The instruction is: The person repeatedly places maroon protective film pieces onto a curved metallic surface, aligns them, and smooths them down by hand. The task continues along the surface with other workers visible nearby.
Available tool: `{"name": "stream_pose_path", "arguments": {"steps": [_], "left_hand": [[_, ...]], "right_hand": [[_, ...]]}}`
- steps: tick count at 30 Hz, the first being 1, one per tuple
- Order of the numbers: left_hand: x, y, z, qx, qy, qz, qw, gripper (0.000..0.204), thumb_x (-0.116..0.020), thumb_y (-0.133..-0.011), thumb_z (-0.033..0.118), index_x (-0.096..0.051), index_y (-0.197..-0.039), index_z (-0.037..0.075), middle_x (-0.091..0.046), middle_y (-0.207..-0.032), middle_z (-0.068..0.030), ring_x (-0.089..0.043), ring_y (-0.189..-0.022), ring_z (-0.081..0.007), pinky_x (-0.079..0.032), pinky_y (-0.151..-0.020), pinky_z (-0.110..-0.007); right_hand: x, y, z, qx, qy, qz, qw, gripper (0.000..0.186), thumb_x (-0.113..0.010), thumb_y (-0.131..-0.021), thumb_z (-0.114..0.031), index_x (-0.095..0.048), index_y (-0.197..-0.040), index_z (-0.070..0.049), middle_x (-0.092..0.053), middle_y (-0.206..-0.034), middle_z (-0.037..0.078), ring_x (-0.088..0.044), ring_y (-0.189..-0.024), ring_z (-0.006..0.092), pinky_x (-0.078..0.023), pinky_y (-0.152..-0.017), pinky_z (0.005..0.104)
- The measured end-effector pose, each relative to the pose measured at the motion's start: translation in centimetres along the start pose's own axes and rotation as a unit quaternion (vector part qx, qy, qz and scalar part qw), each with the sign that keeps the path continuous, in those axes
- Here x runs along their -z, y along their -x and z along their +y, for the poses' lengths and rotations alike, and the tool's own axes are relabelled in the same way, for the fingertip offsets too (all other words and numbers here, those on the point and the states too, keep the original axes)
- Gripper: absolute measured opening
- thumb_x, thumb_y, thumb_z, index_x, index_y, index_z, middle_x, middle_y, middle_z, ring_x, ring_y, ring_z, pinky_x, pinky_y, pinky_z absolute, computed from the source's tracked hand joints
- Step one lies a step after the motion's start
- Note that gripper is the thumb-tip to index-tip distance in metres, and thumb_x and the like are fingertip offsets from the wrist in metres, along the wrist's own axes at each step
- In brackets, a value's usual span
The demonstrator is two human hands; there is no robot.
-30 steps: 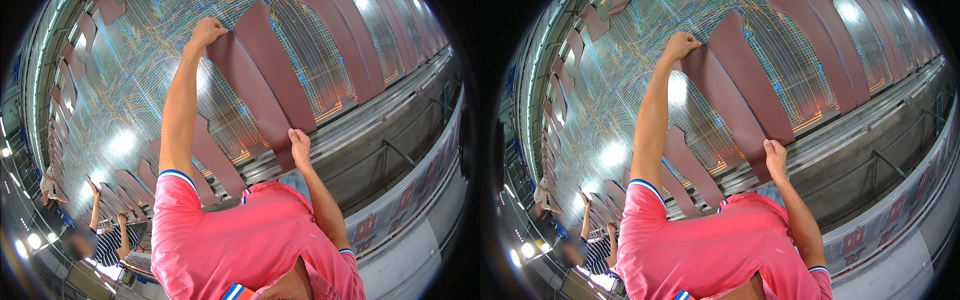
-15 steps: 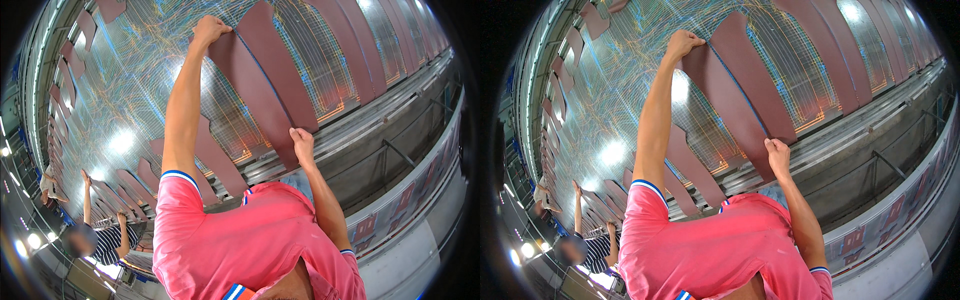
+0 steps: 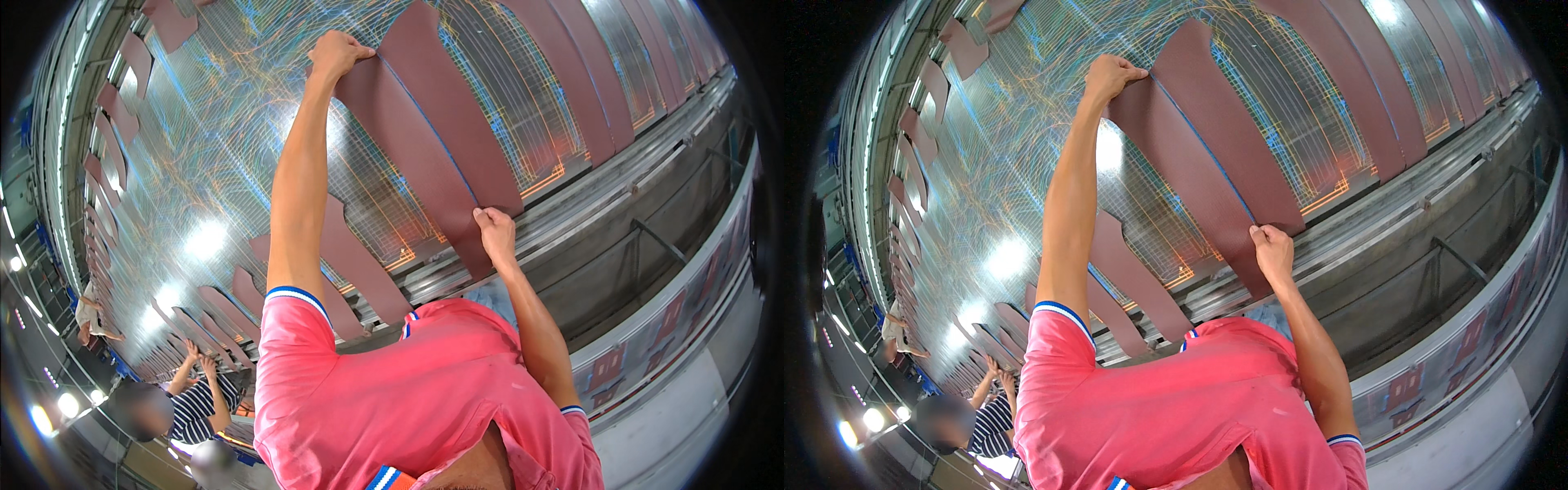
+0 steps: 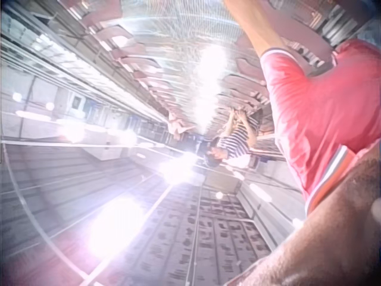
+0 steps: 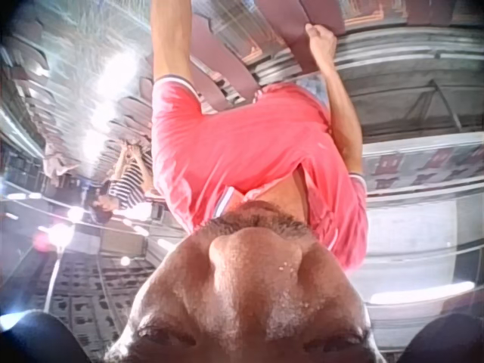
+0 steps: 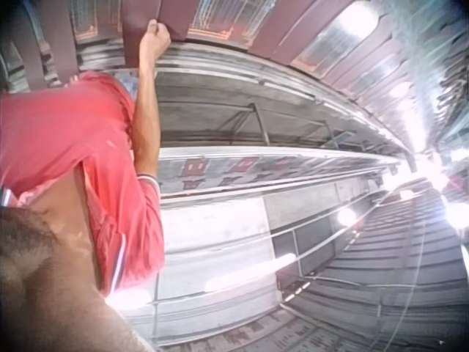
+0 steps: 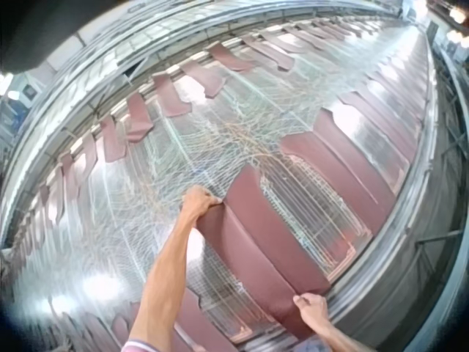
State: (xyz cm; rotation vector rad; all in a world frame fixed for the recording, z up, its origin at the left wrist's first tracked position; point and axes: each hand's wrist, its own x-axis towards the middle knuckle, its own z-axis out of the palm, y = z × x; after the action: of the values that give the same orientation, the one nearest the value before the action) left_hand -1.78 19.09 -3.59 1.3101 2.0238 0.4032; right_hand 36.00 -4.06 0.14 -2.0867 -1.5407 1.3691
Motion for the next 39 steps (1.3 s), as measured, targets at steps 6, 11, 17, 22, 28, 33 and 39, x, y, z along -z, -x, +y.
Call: {"name": "stream_pose_path", "arguments": {"steps": [6,11,17,22,28,33,39], "left_hand": [[-0.1,-0.1,-0.3,0.004,0.009,-0.003,1.0,0.024,-0.083,-0.07,0.033,-0.074,-0.069,0.011,-0.066,-0.064,-0.0052,-0.062,-0.068,-0.0239,-0.034,-0.096,-0.05],[-0.2,-0.4,-0.8,0.03,0.017,-0.001,0.999,0.026,-0.084,-0.068,0.035,-0.076,-0.073,0.011,-0.069,-0.069,-0.006,-0.065,-0.07,-0.0242,-0.043,-0.089,-0.044],[-0.3,-0.1,-0.2,-0.032,-0.023,0.03,0.999,0.03,-0.082,-0.073,0.034,-0.076,-0.077,0.005,-0.067,-0.065,-0.0058,-0.058,-0.05,-0.0166,-0.046,-0.049,-0.031],[0.1,-0.4,-0.6,-0.026,-0.025,0.015,0.999,0.031,-0.081,-0.074,0.035,-0.076,-0.078,0.004,-0.068,-0.068,-0.0059,-0.061,-0.057,-0.0156,-0.047,-0.055,-0.031],[-0.1,-0.2,-0.5,-0.034,0.009,0.011,0.999,0.028,-0.081,-0.076,0.031,-0.075,-0.077,0.004,-0.068,-0.069,-0.0056,-0.061,-0.057,-0.0157,-0.047,-0.055,-0.031],[0.2,-0.4,-0.6,0.003,0.023,-0.029,0.999,0.028,-0.081,-0.074,0.035,-0.076,-0.079,0.008,-0.07,-0.072,-0.0066,-0.063,-0.06,-0.0178,-0.052,-0.063,-0.033],[0.3,-0.2,-0.3,0.015,0.01,-0.029,0.999,0.029,-0.081,-0.075,0.035,-0.075,-0.077,0.008,-0.07,-0.071,-0.0071,-0.063,-0.057,-0.0169,-0.052,-0.059,-0.032]], "right_hand": [[-0.1,0.1,-0.1,-0.01,-0.007,0.003,1.0,0.035,-0.064,-0.089,-0.026,-0.058,-0.072,0.004,-0.048,-0.056,0.017,-0.044,-0.05,0.024,-0.037,-0.054,0.0401],[0.0,-0.1,-0.1,-0.001,0.002,-0.001,1.0,0.034,-0.063,-0.089,-0.026,-0.059,-0.072,0.004,-0.05,-0.059,0.019,-0.046,-0.051,0.0288,-0.038,-0.055,0.0406],[-0.1,0.0,-0.4,-0.022,0.018,0.004,1.0,0.035,-0.063,-0.089,-0.03,-0.063,-0.074,0.002,-0.056,-0.064,0.021,-0.055,-0.058,0.0377,-0.042,-0.058,0.0437],[0.1,-0.3,-0.9,-0.049,0.057,-0.008,0.997,0.032,-0.061,-0.089,-0.032,-0.07,-0.083,-0.002,-0.065,-0.073,0.021,-0.064,-0.073,0.0415,-0.048,-0.067,0.047],[-0.3,-0.1,-0.7,-0.055,0.076,-0.001,0.996,0.031,-0.06,-0.09,-0.031,-0.071,-0.085,-0.003,-0.066,-0.076,0.022,-0.064,-0.076,0.0437,-0.049,-0.071,0.0502],[-0.4,0.0,-0.7,-0.04,0.083,0.004,0.996,0.031,-0.059,-0.09,-0.031,-0.07,-0.081,-0.003,-0.066,-0.073,0.022,-0.064,-0.075,0.0445,-0.05,-0.071,0.0514],[-0.7,0.1,-0.3,-0.01,0.099,0.024,0.995,0.032,-0.059,-0.09,-0.03,-0.069,-0.078,-0.003,-0.065,-0.071,0.023,-0.064,-0.072,0.0449,-0.05,-0.068,0.052]]}}
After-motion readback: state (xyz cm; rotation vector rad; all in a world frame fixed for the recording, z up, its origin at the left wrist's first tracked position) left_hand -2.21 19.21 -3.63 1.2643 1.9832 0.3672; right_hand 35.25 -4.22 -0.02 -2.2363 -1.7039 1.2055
